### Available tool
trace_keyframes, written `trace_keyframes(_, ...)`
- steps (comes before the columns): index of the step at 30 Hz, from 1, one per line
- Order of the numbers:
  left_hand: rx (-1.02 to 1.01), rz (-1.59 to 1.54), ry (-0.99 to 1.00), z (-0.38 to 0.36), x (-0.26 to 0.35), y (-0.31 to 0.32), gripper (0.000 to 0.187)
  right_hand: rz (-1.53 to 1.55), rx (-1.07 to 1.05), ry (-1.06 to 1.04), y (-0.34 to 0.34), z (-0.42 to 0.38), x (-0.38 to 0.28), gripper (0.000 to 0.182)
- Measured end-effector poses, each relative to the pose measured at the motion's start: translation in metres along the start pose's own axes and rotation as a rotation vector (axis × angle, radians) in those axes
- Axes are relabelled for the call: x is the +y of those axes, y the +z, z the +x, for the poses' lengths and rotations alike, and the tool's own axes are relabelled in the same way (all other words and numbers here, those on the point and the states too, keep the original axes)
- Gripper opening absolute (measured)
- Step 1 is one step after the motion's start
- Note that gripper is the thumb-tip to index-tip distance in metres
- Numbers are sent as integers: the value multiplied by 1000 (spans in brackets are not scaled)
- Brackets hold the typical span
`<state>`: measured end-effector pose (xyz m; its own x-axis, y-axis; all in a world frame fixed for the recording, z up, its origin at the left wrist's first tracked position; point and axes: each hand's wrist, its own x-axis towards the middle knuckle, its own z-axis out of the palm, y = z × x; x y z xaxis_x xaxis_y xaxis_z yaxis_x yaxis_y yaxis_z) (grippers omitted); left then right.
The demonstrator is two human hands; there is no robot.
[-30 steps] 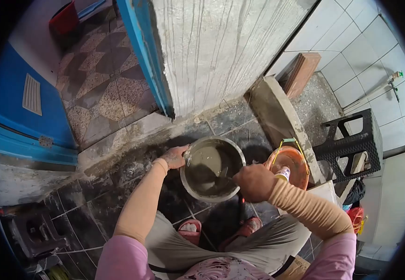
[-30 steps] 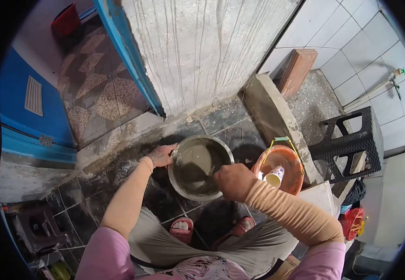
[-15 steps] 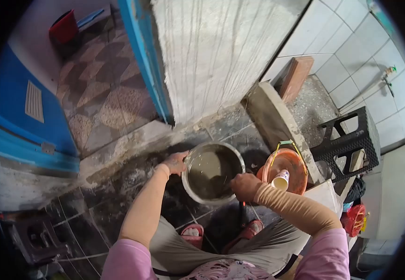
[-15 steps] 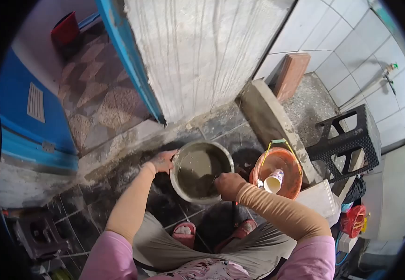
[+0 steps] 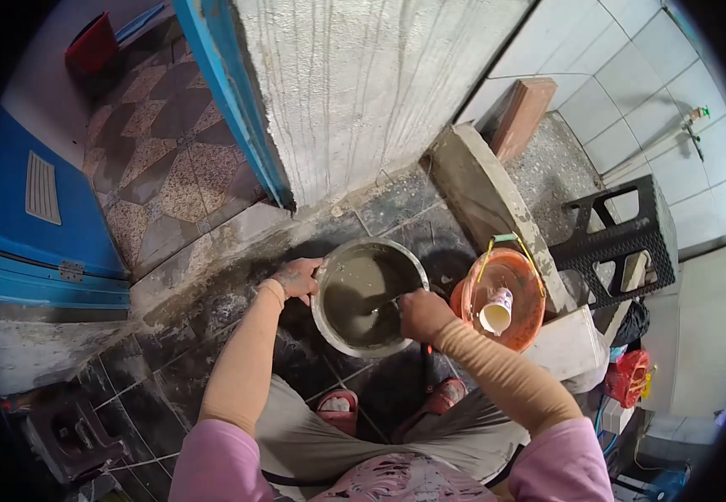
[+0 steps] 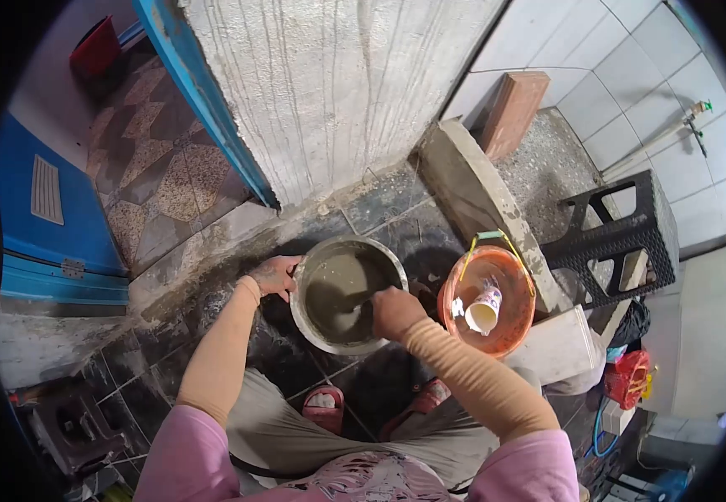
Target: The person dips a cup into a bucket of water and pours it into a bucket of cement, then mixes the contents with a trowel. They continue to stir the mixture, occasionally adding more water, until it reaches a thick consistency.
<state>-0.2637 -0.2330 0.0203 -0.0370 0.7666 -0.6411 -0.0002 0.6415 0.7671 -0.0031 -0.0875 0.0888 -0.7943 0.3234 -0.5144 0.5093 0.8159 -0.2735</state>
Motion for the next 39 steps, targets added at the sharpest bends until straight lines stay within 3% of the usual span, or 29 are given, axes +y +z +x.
trace_keyframes(3,36,23,17,-5,2,4,70,-8,31,-69,-4,4,17,19)
trace_keyframes(6,41,9,2,2,-16,2,71,-84,17,-68,-42,-22,-1,17)
trace_keyframes(9,54,44,-20,8,-18,1,73,-141,19,-204,-62,-45,-21,14)
trace_keyframes(11,59,62,-14,5,-14,3,72,-206,-73,-217,-48,-43,-29,14)
trace_keyframes(12,58,72,-8,3,-9,4,71,-194,-5,-301,-20,-37,-25,14)
trace_keyframes(14,92,120,36,3,-8,4,66,-159,59,-255,24,-22,-27,14)
trace_keyframes(16,143,176,70,7,-16,6,57,-146,17,-211,14,-14,-26,16)
trace_keyframes(19,69,68,25,8,-14,5,69,-73,100,-214,7,-16,-1,17)
trace_keyframes(20,137,199,38,6,-10,7,67,-76,120,-221,5,-17,2,16)
trace_keyframes(22,149,68,84,1,-13,11,55,-71,73,-196,-41,-35,-19,16)
trace_keyframes(24,155,243,203,5,-19,7,55,-30,70,-217,-67,-49,-35,15)
trace_keyframes(28,164,103,88,3,-13,12,54,-60,75,-211,-3,-14,-35,15)
trace_keyframes(32,188,304,21,-3,-1,13,52,6,110,-121,42,-6,-26,15)
trace_keyframes(35,138,77,94,11,-24,10,48,200,191,-133,26,-18,-5,18)
trace_keyframes(36,192,168,35,-4,-2,16,45,245,195,-151,13,-22,-6,19)
trace_keyframes(38,152,159,-17,4,-12,12,66,265,216,-128,-8,-31,-12,18)
trace_keyframes(39,132,130,-20,2,-18,12,66,327,197,-106,-27,-41,-17,18)
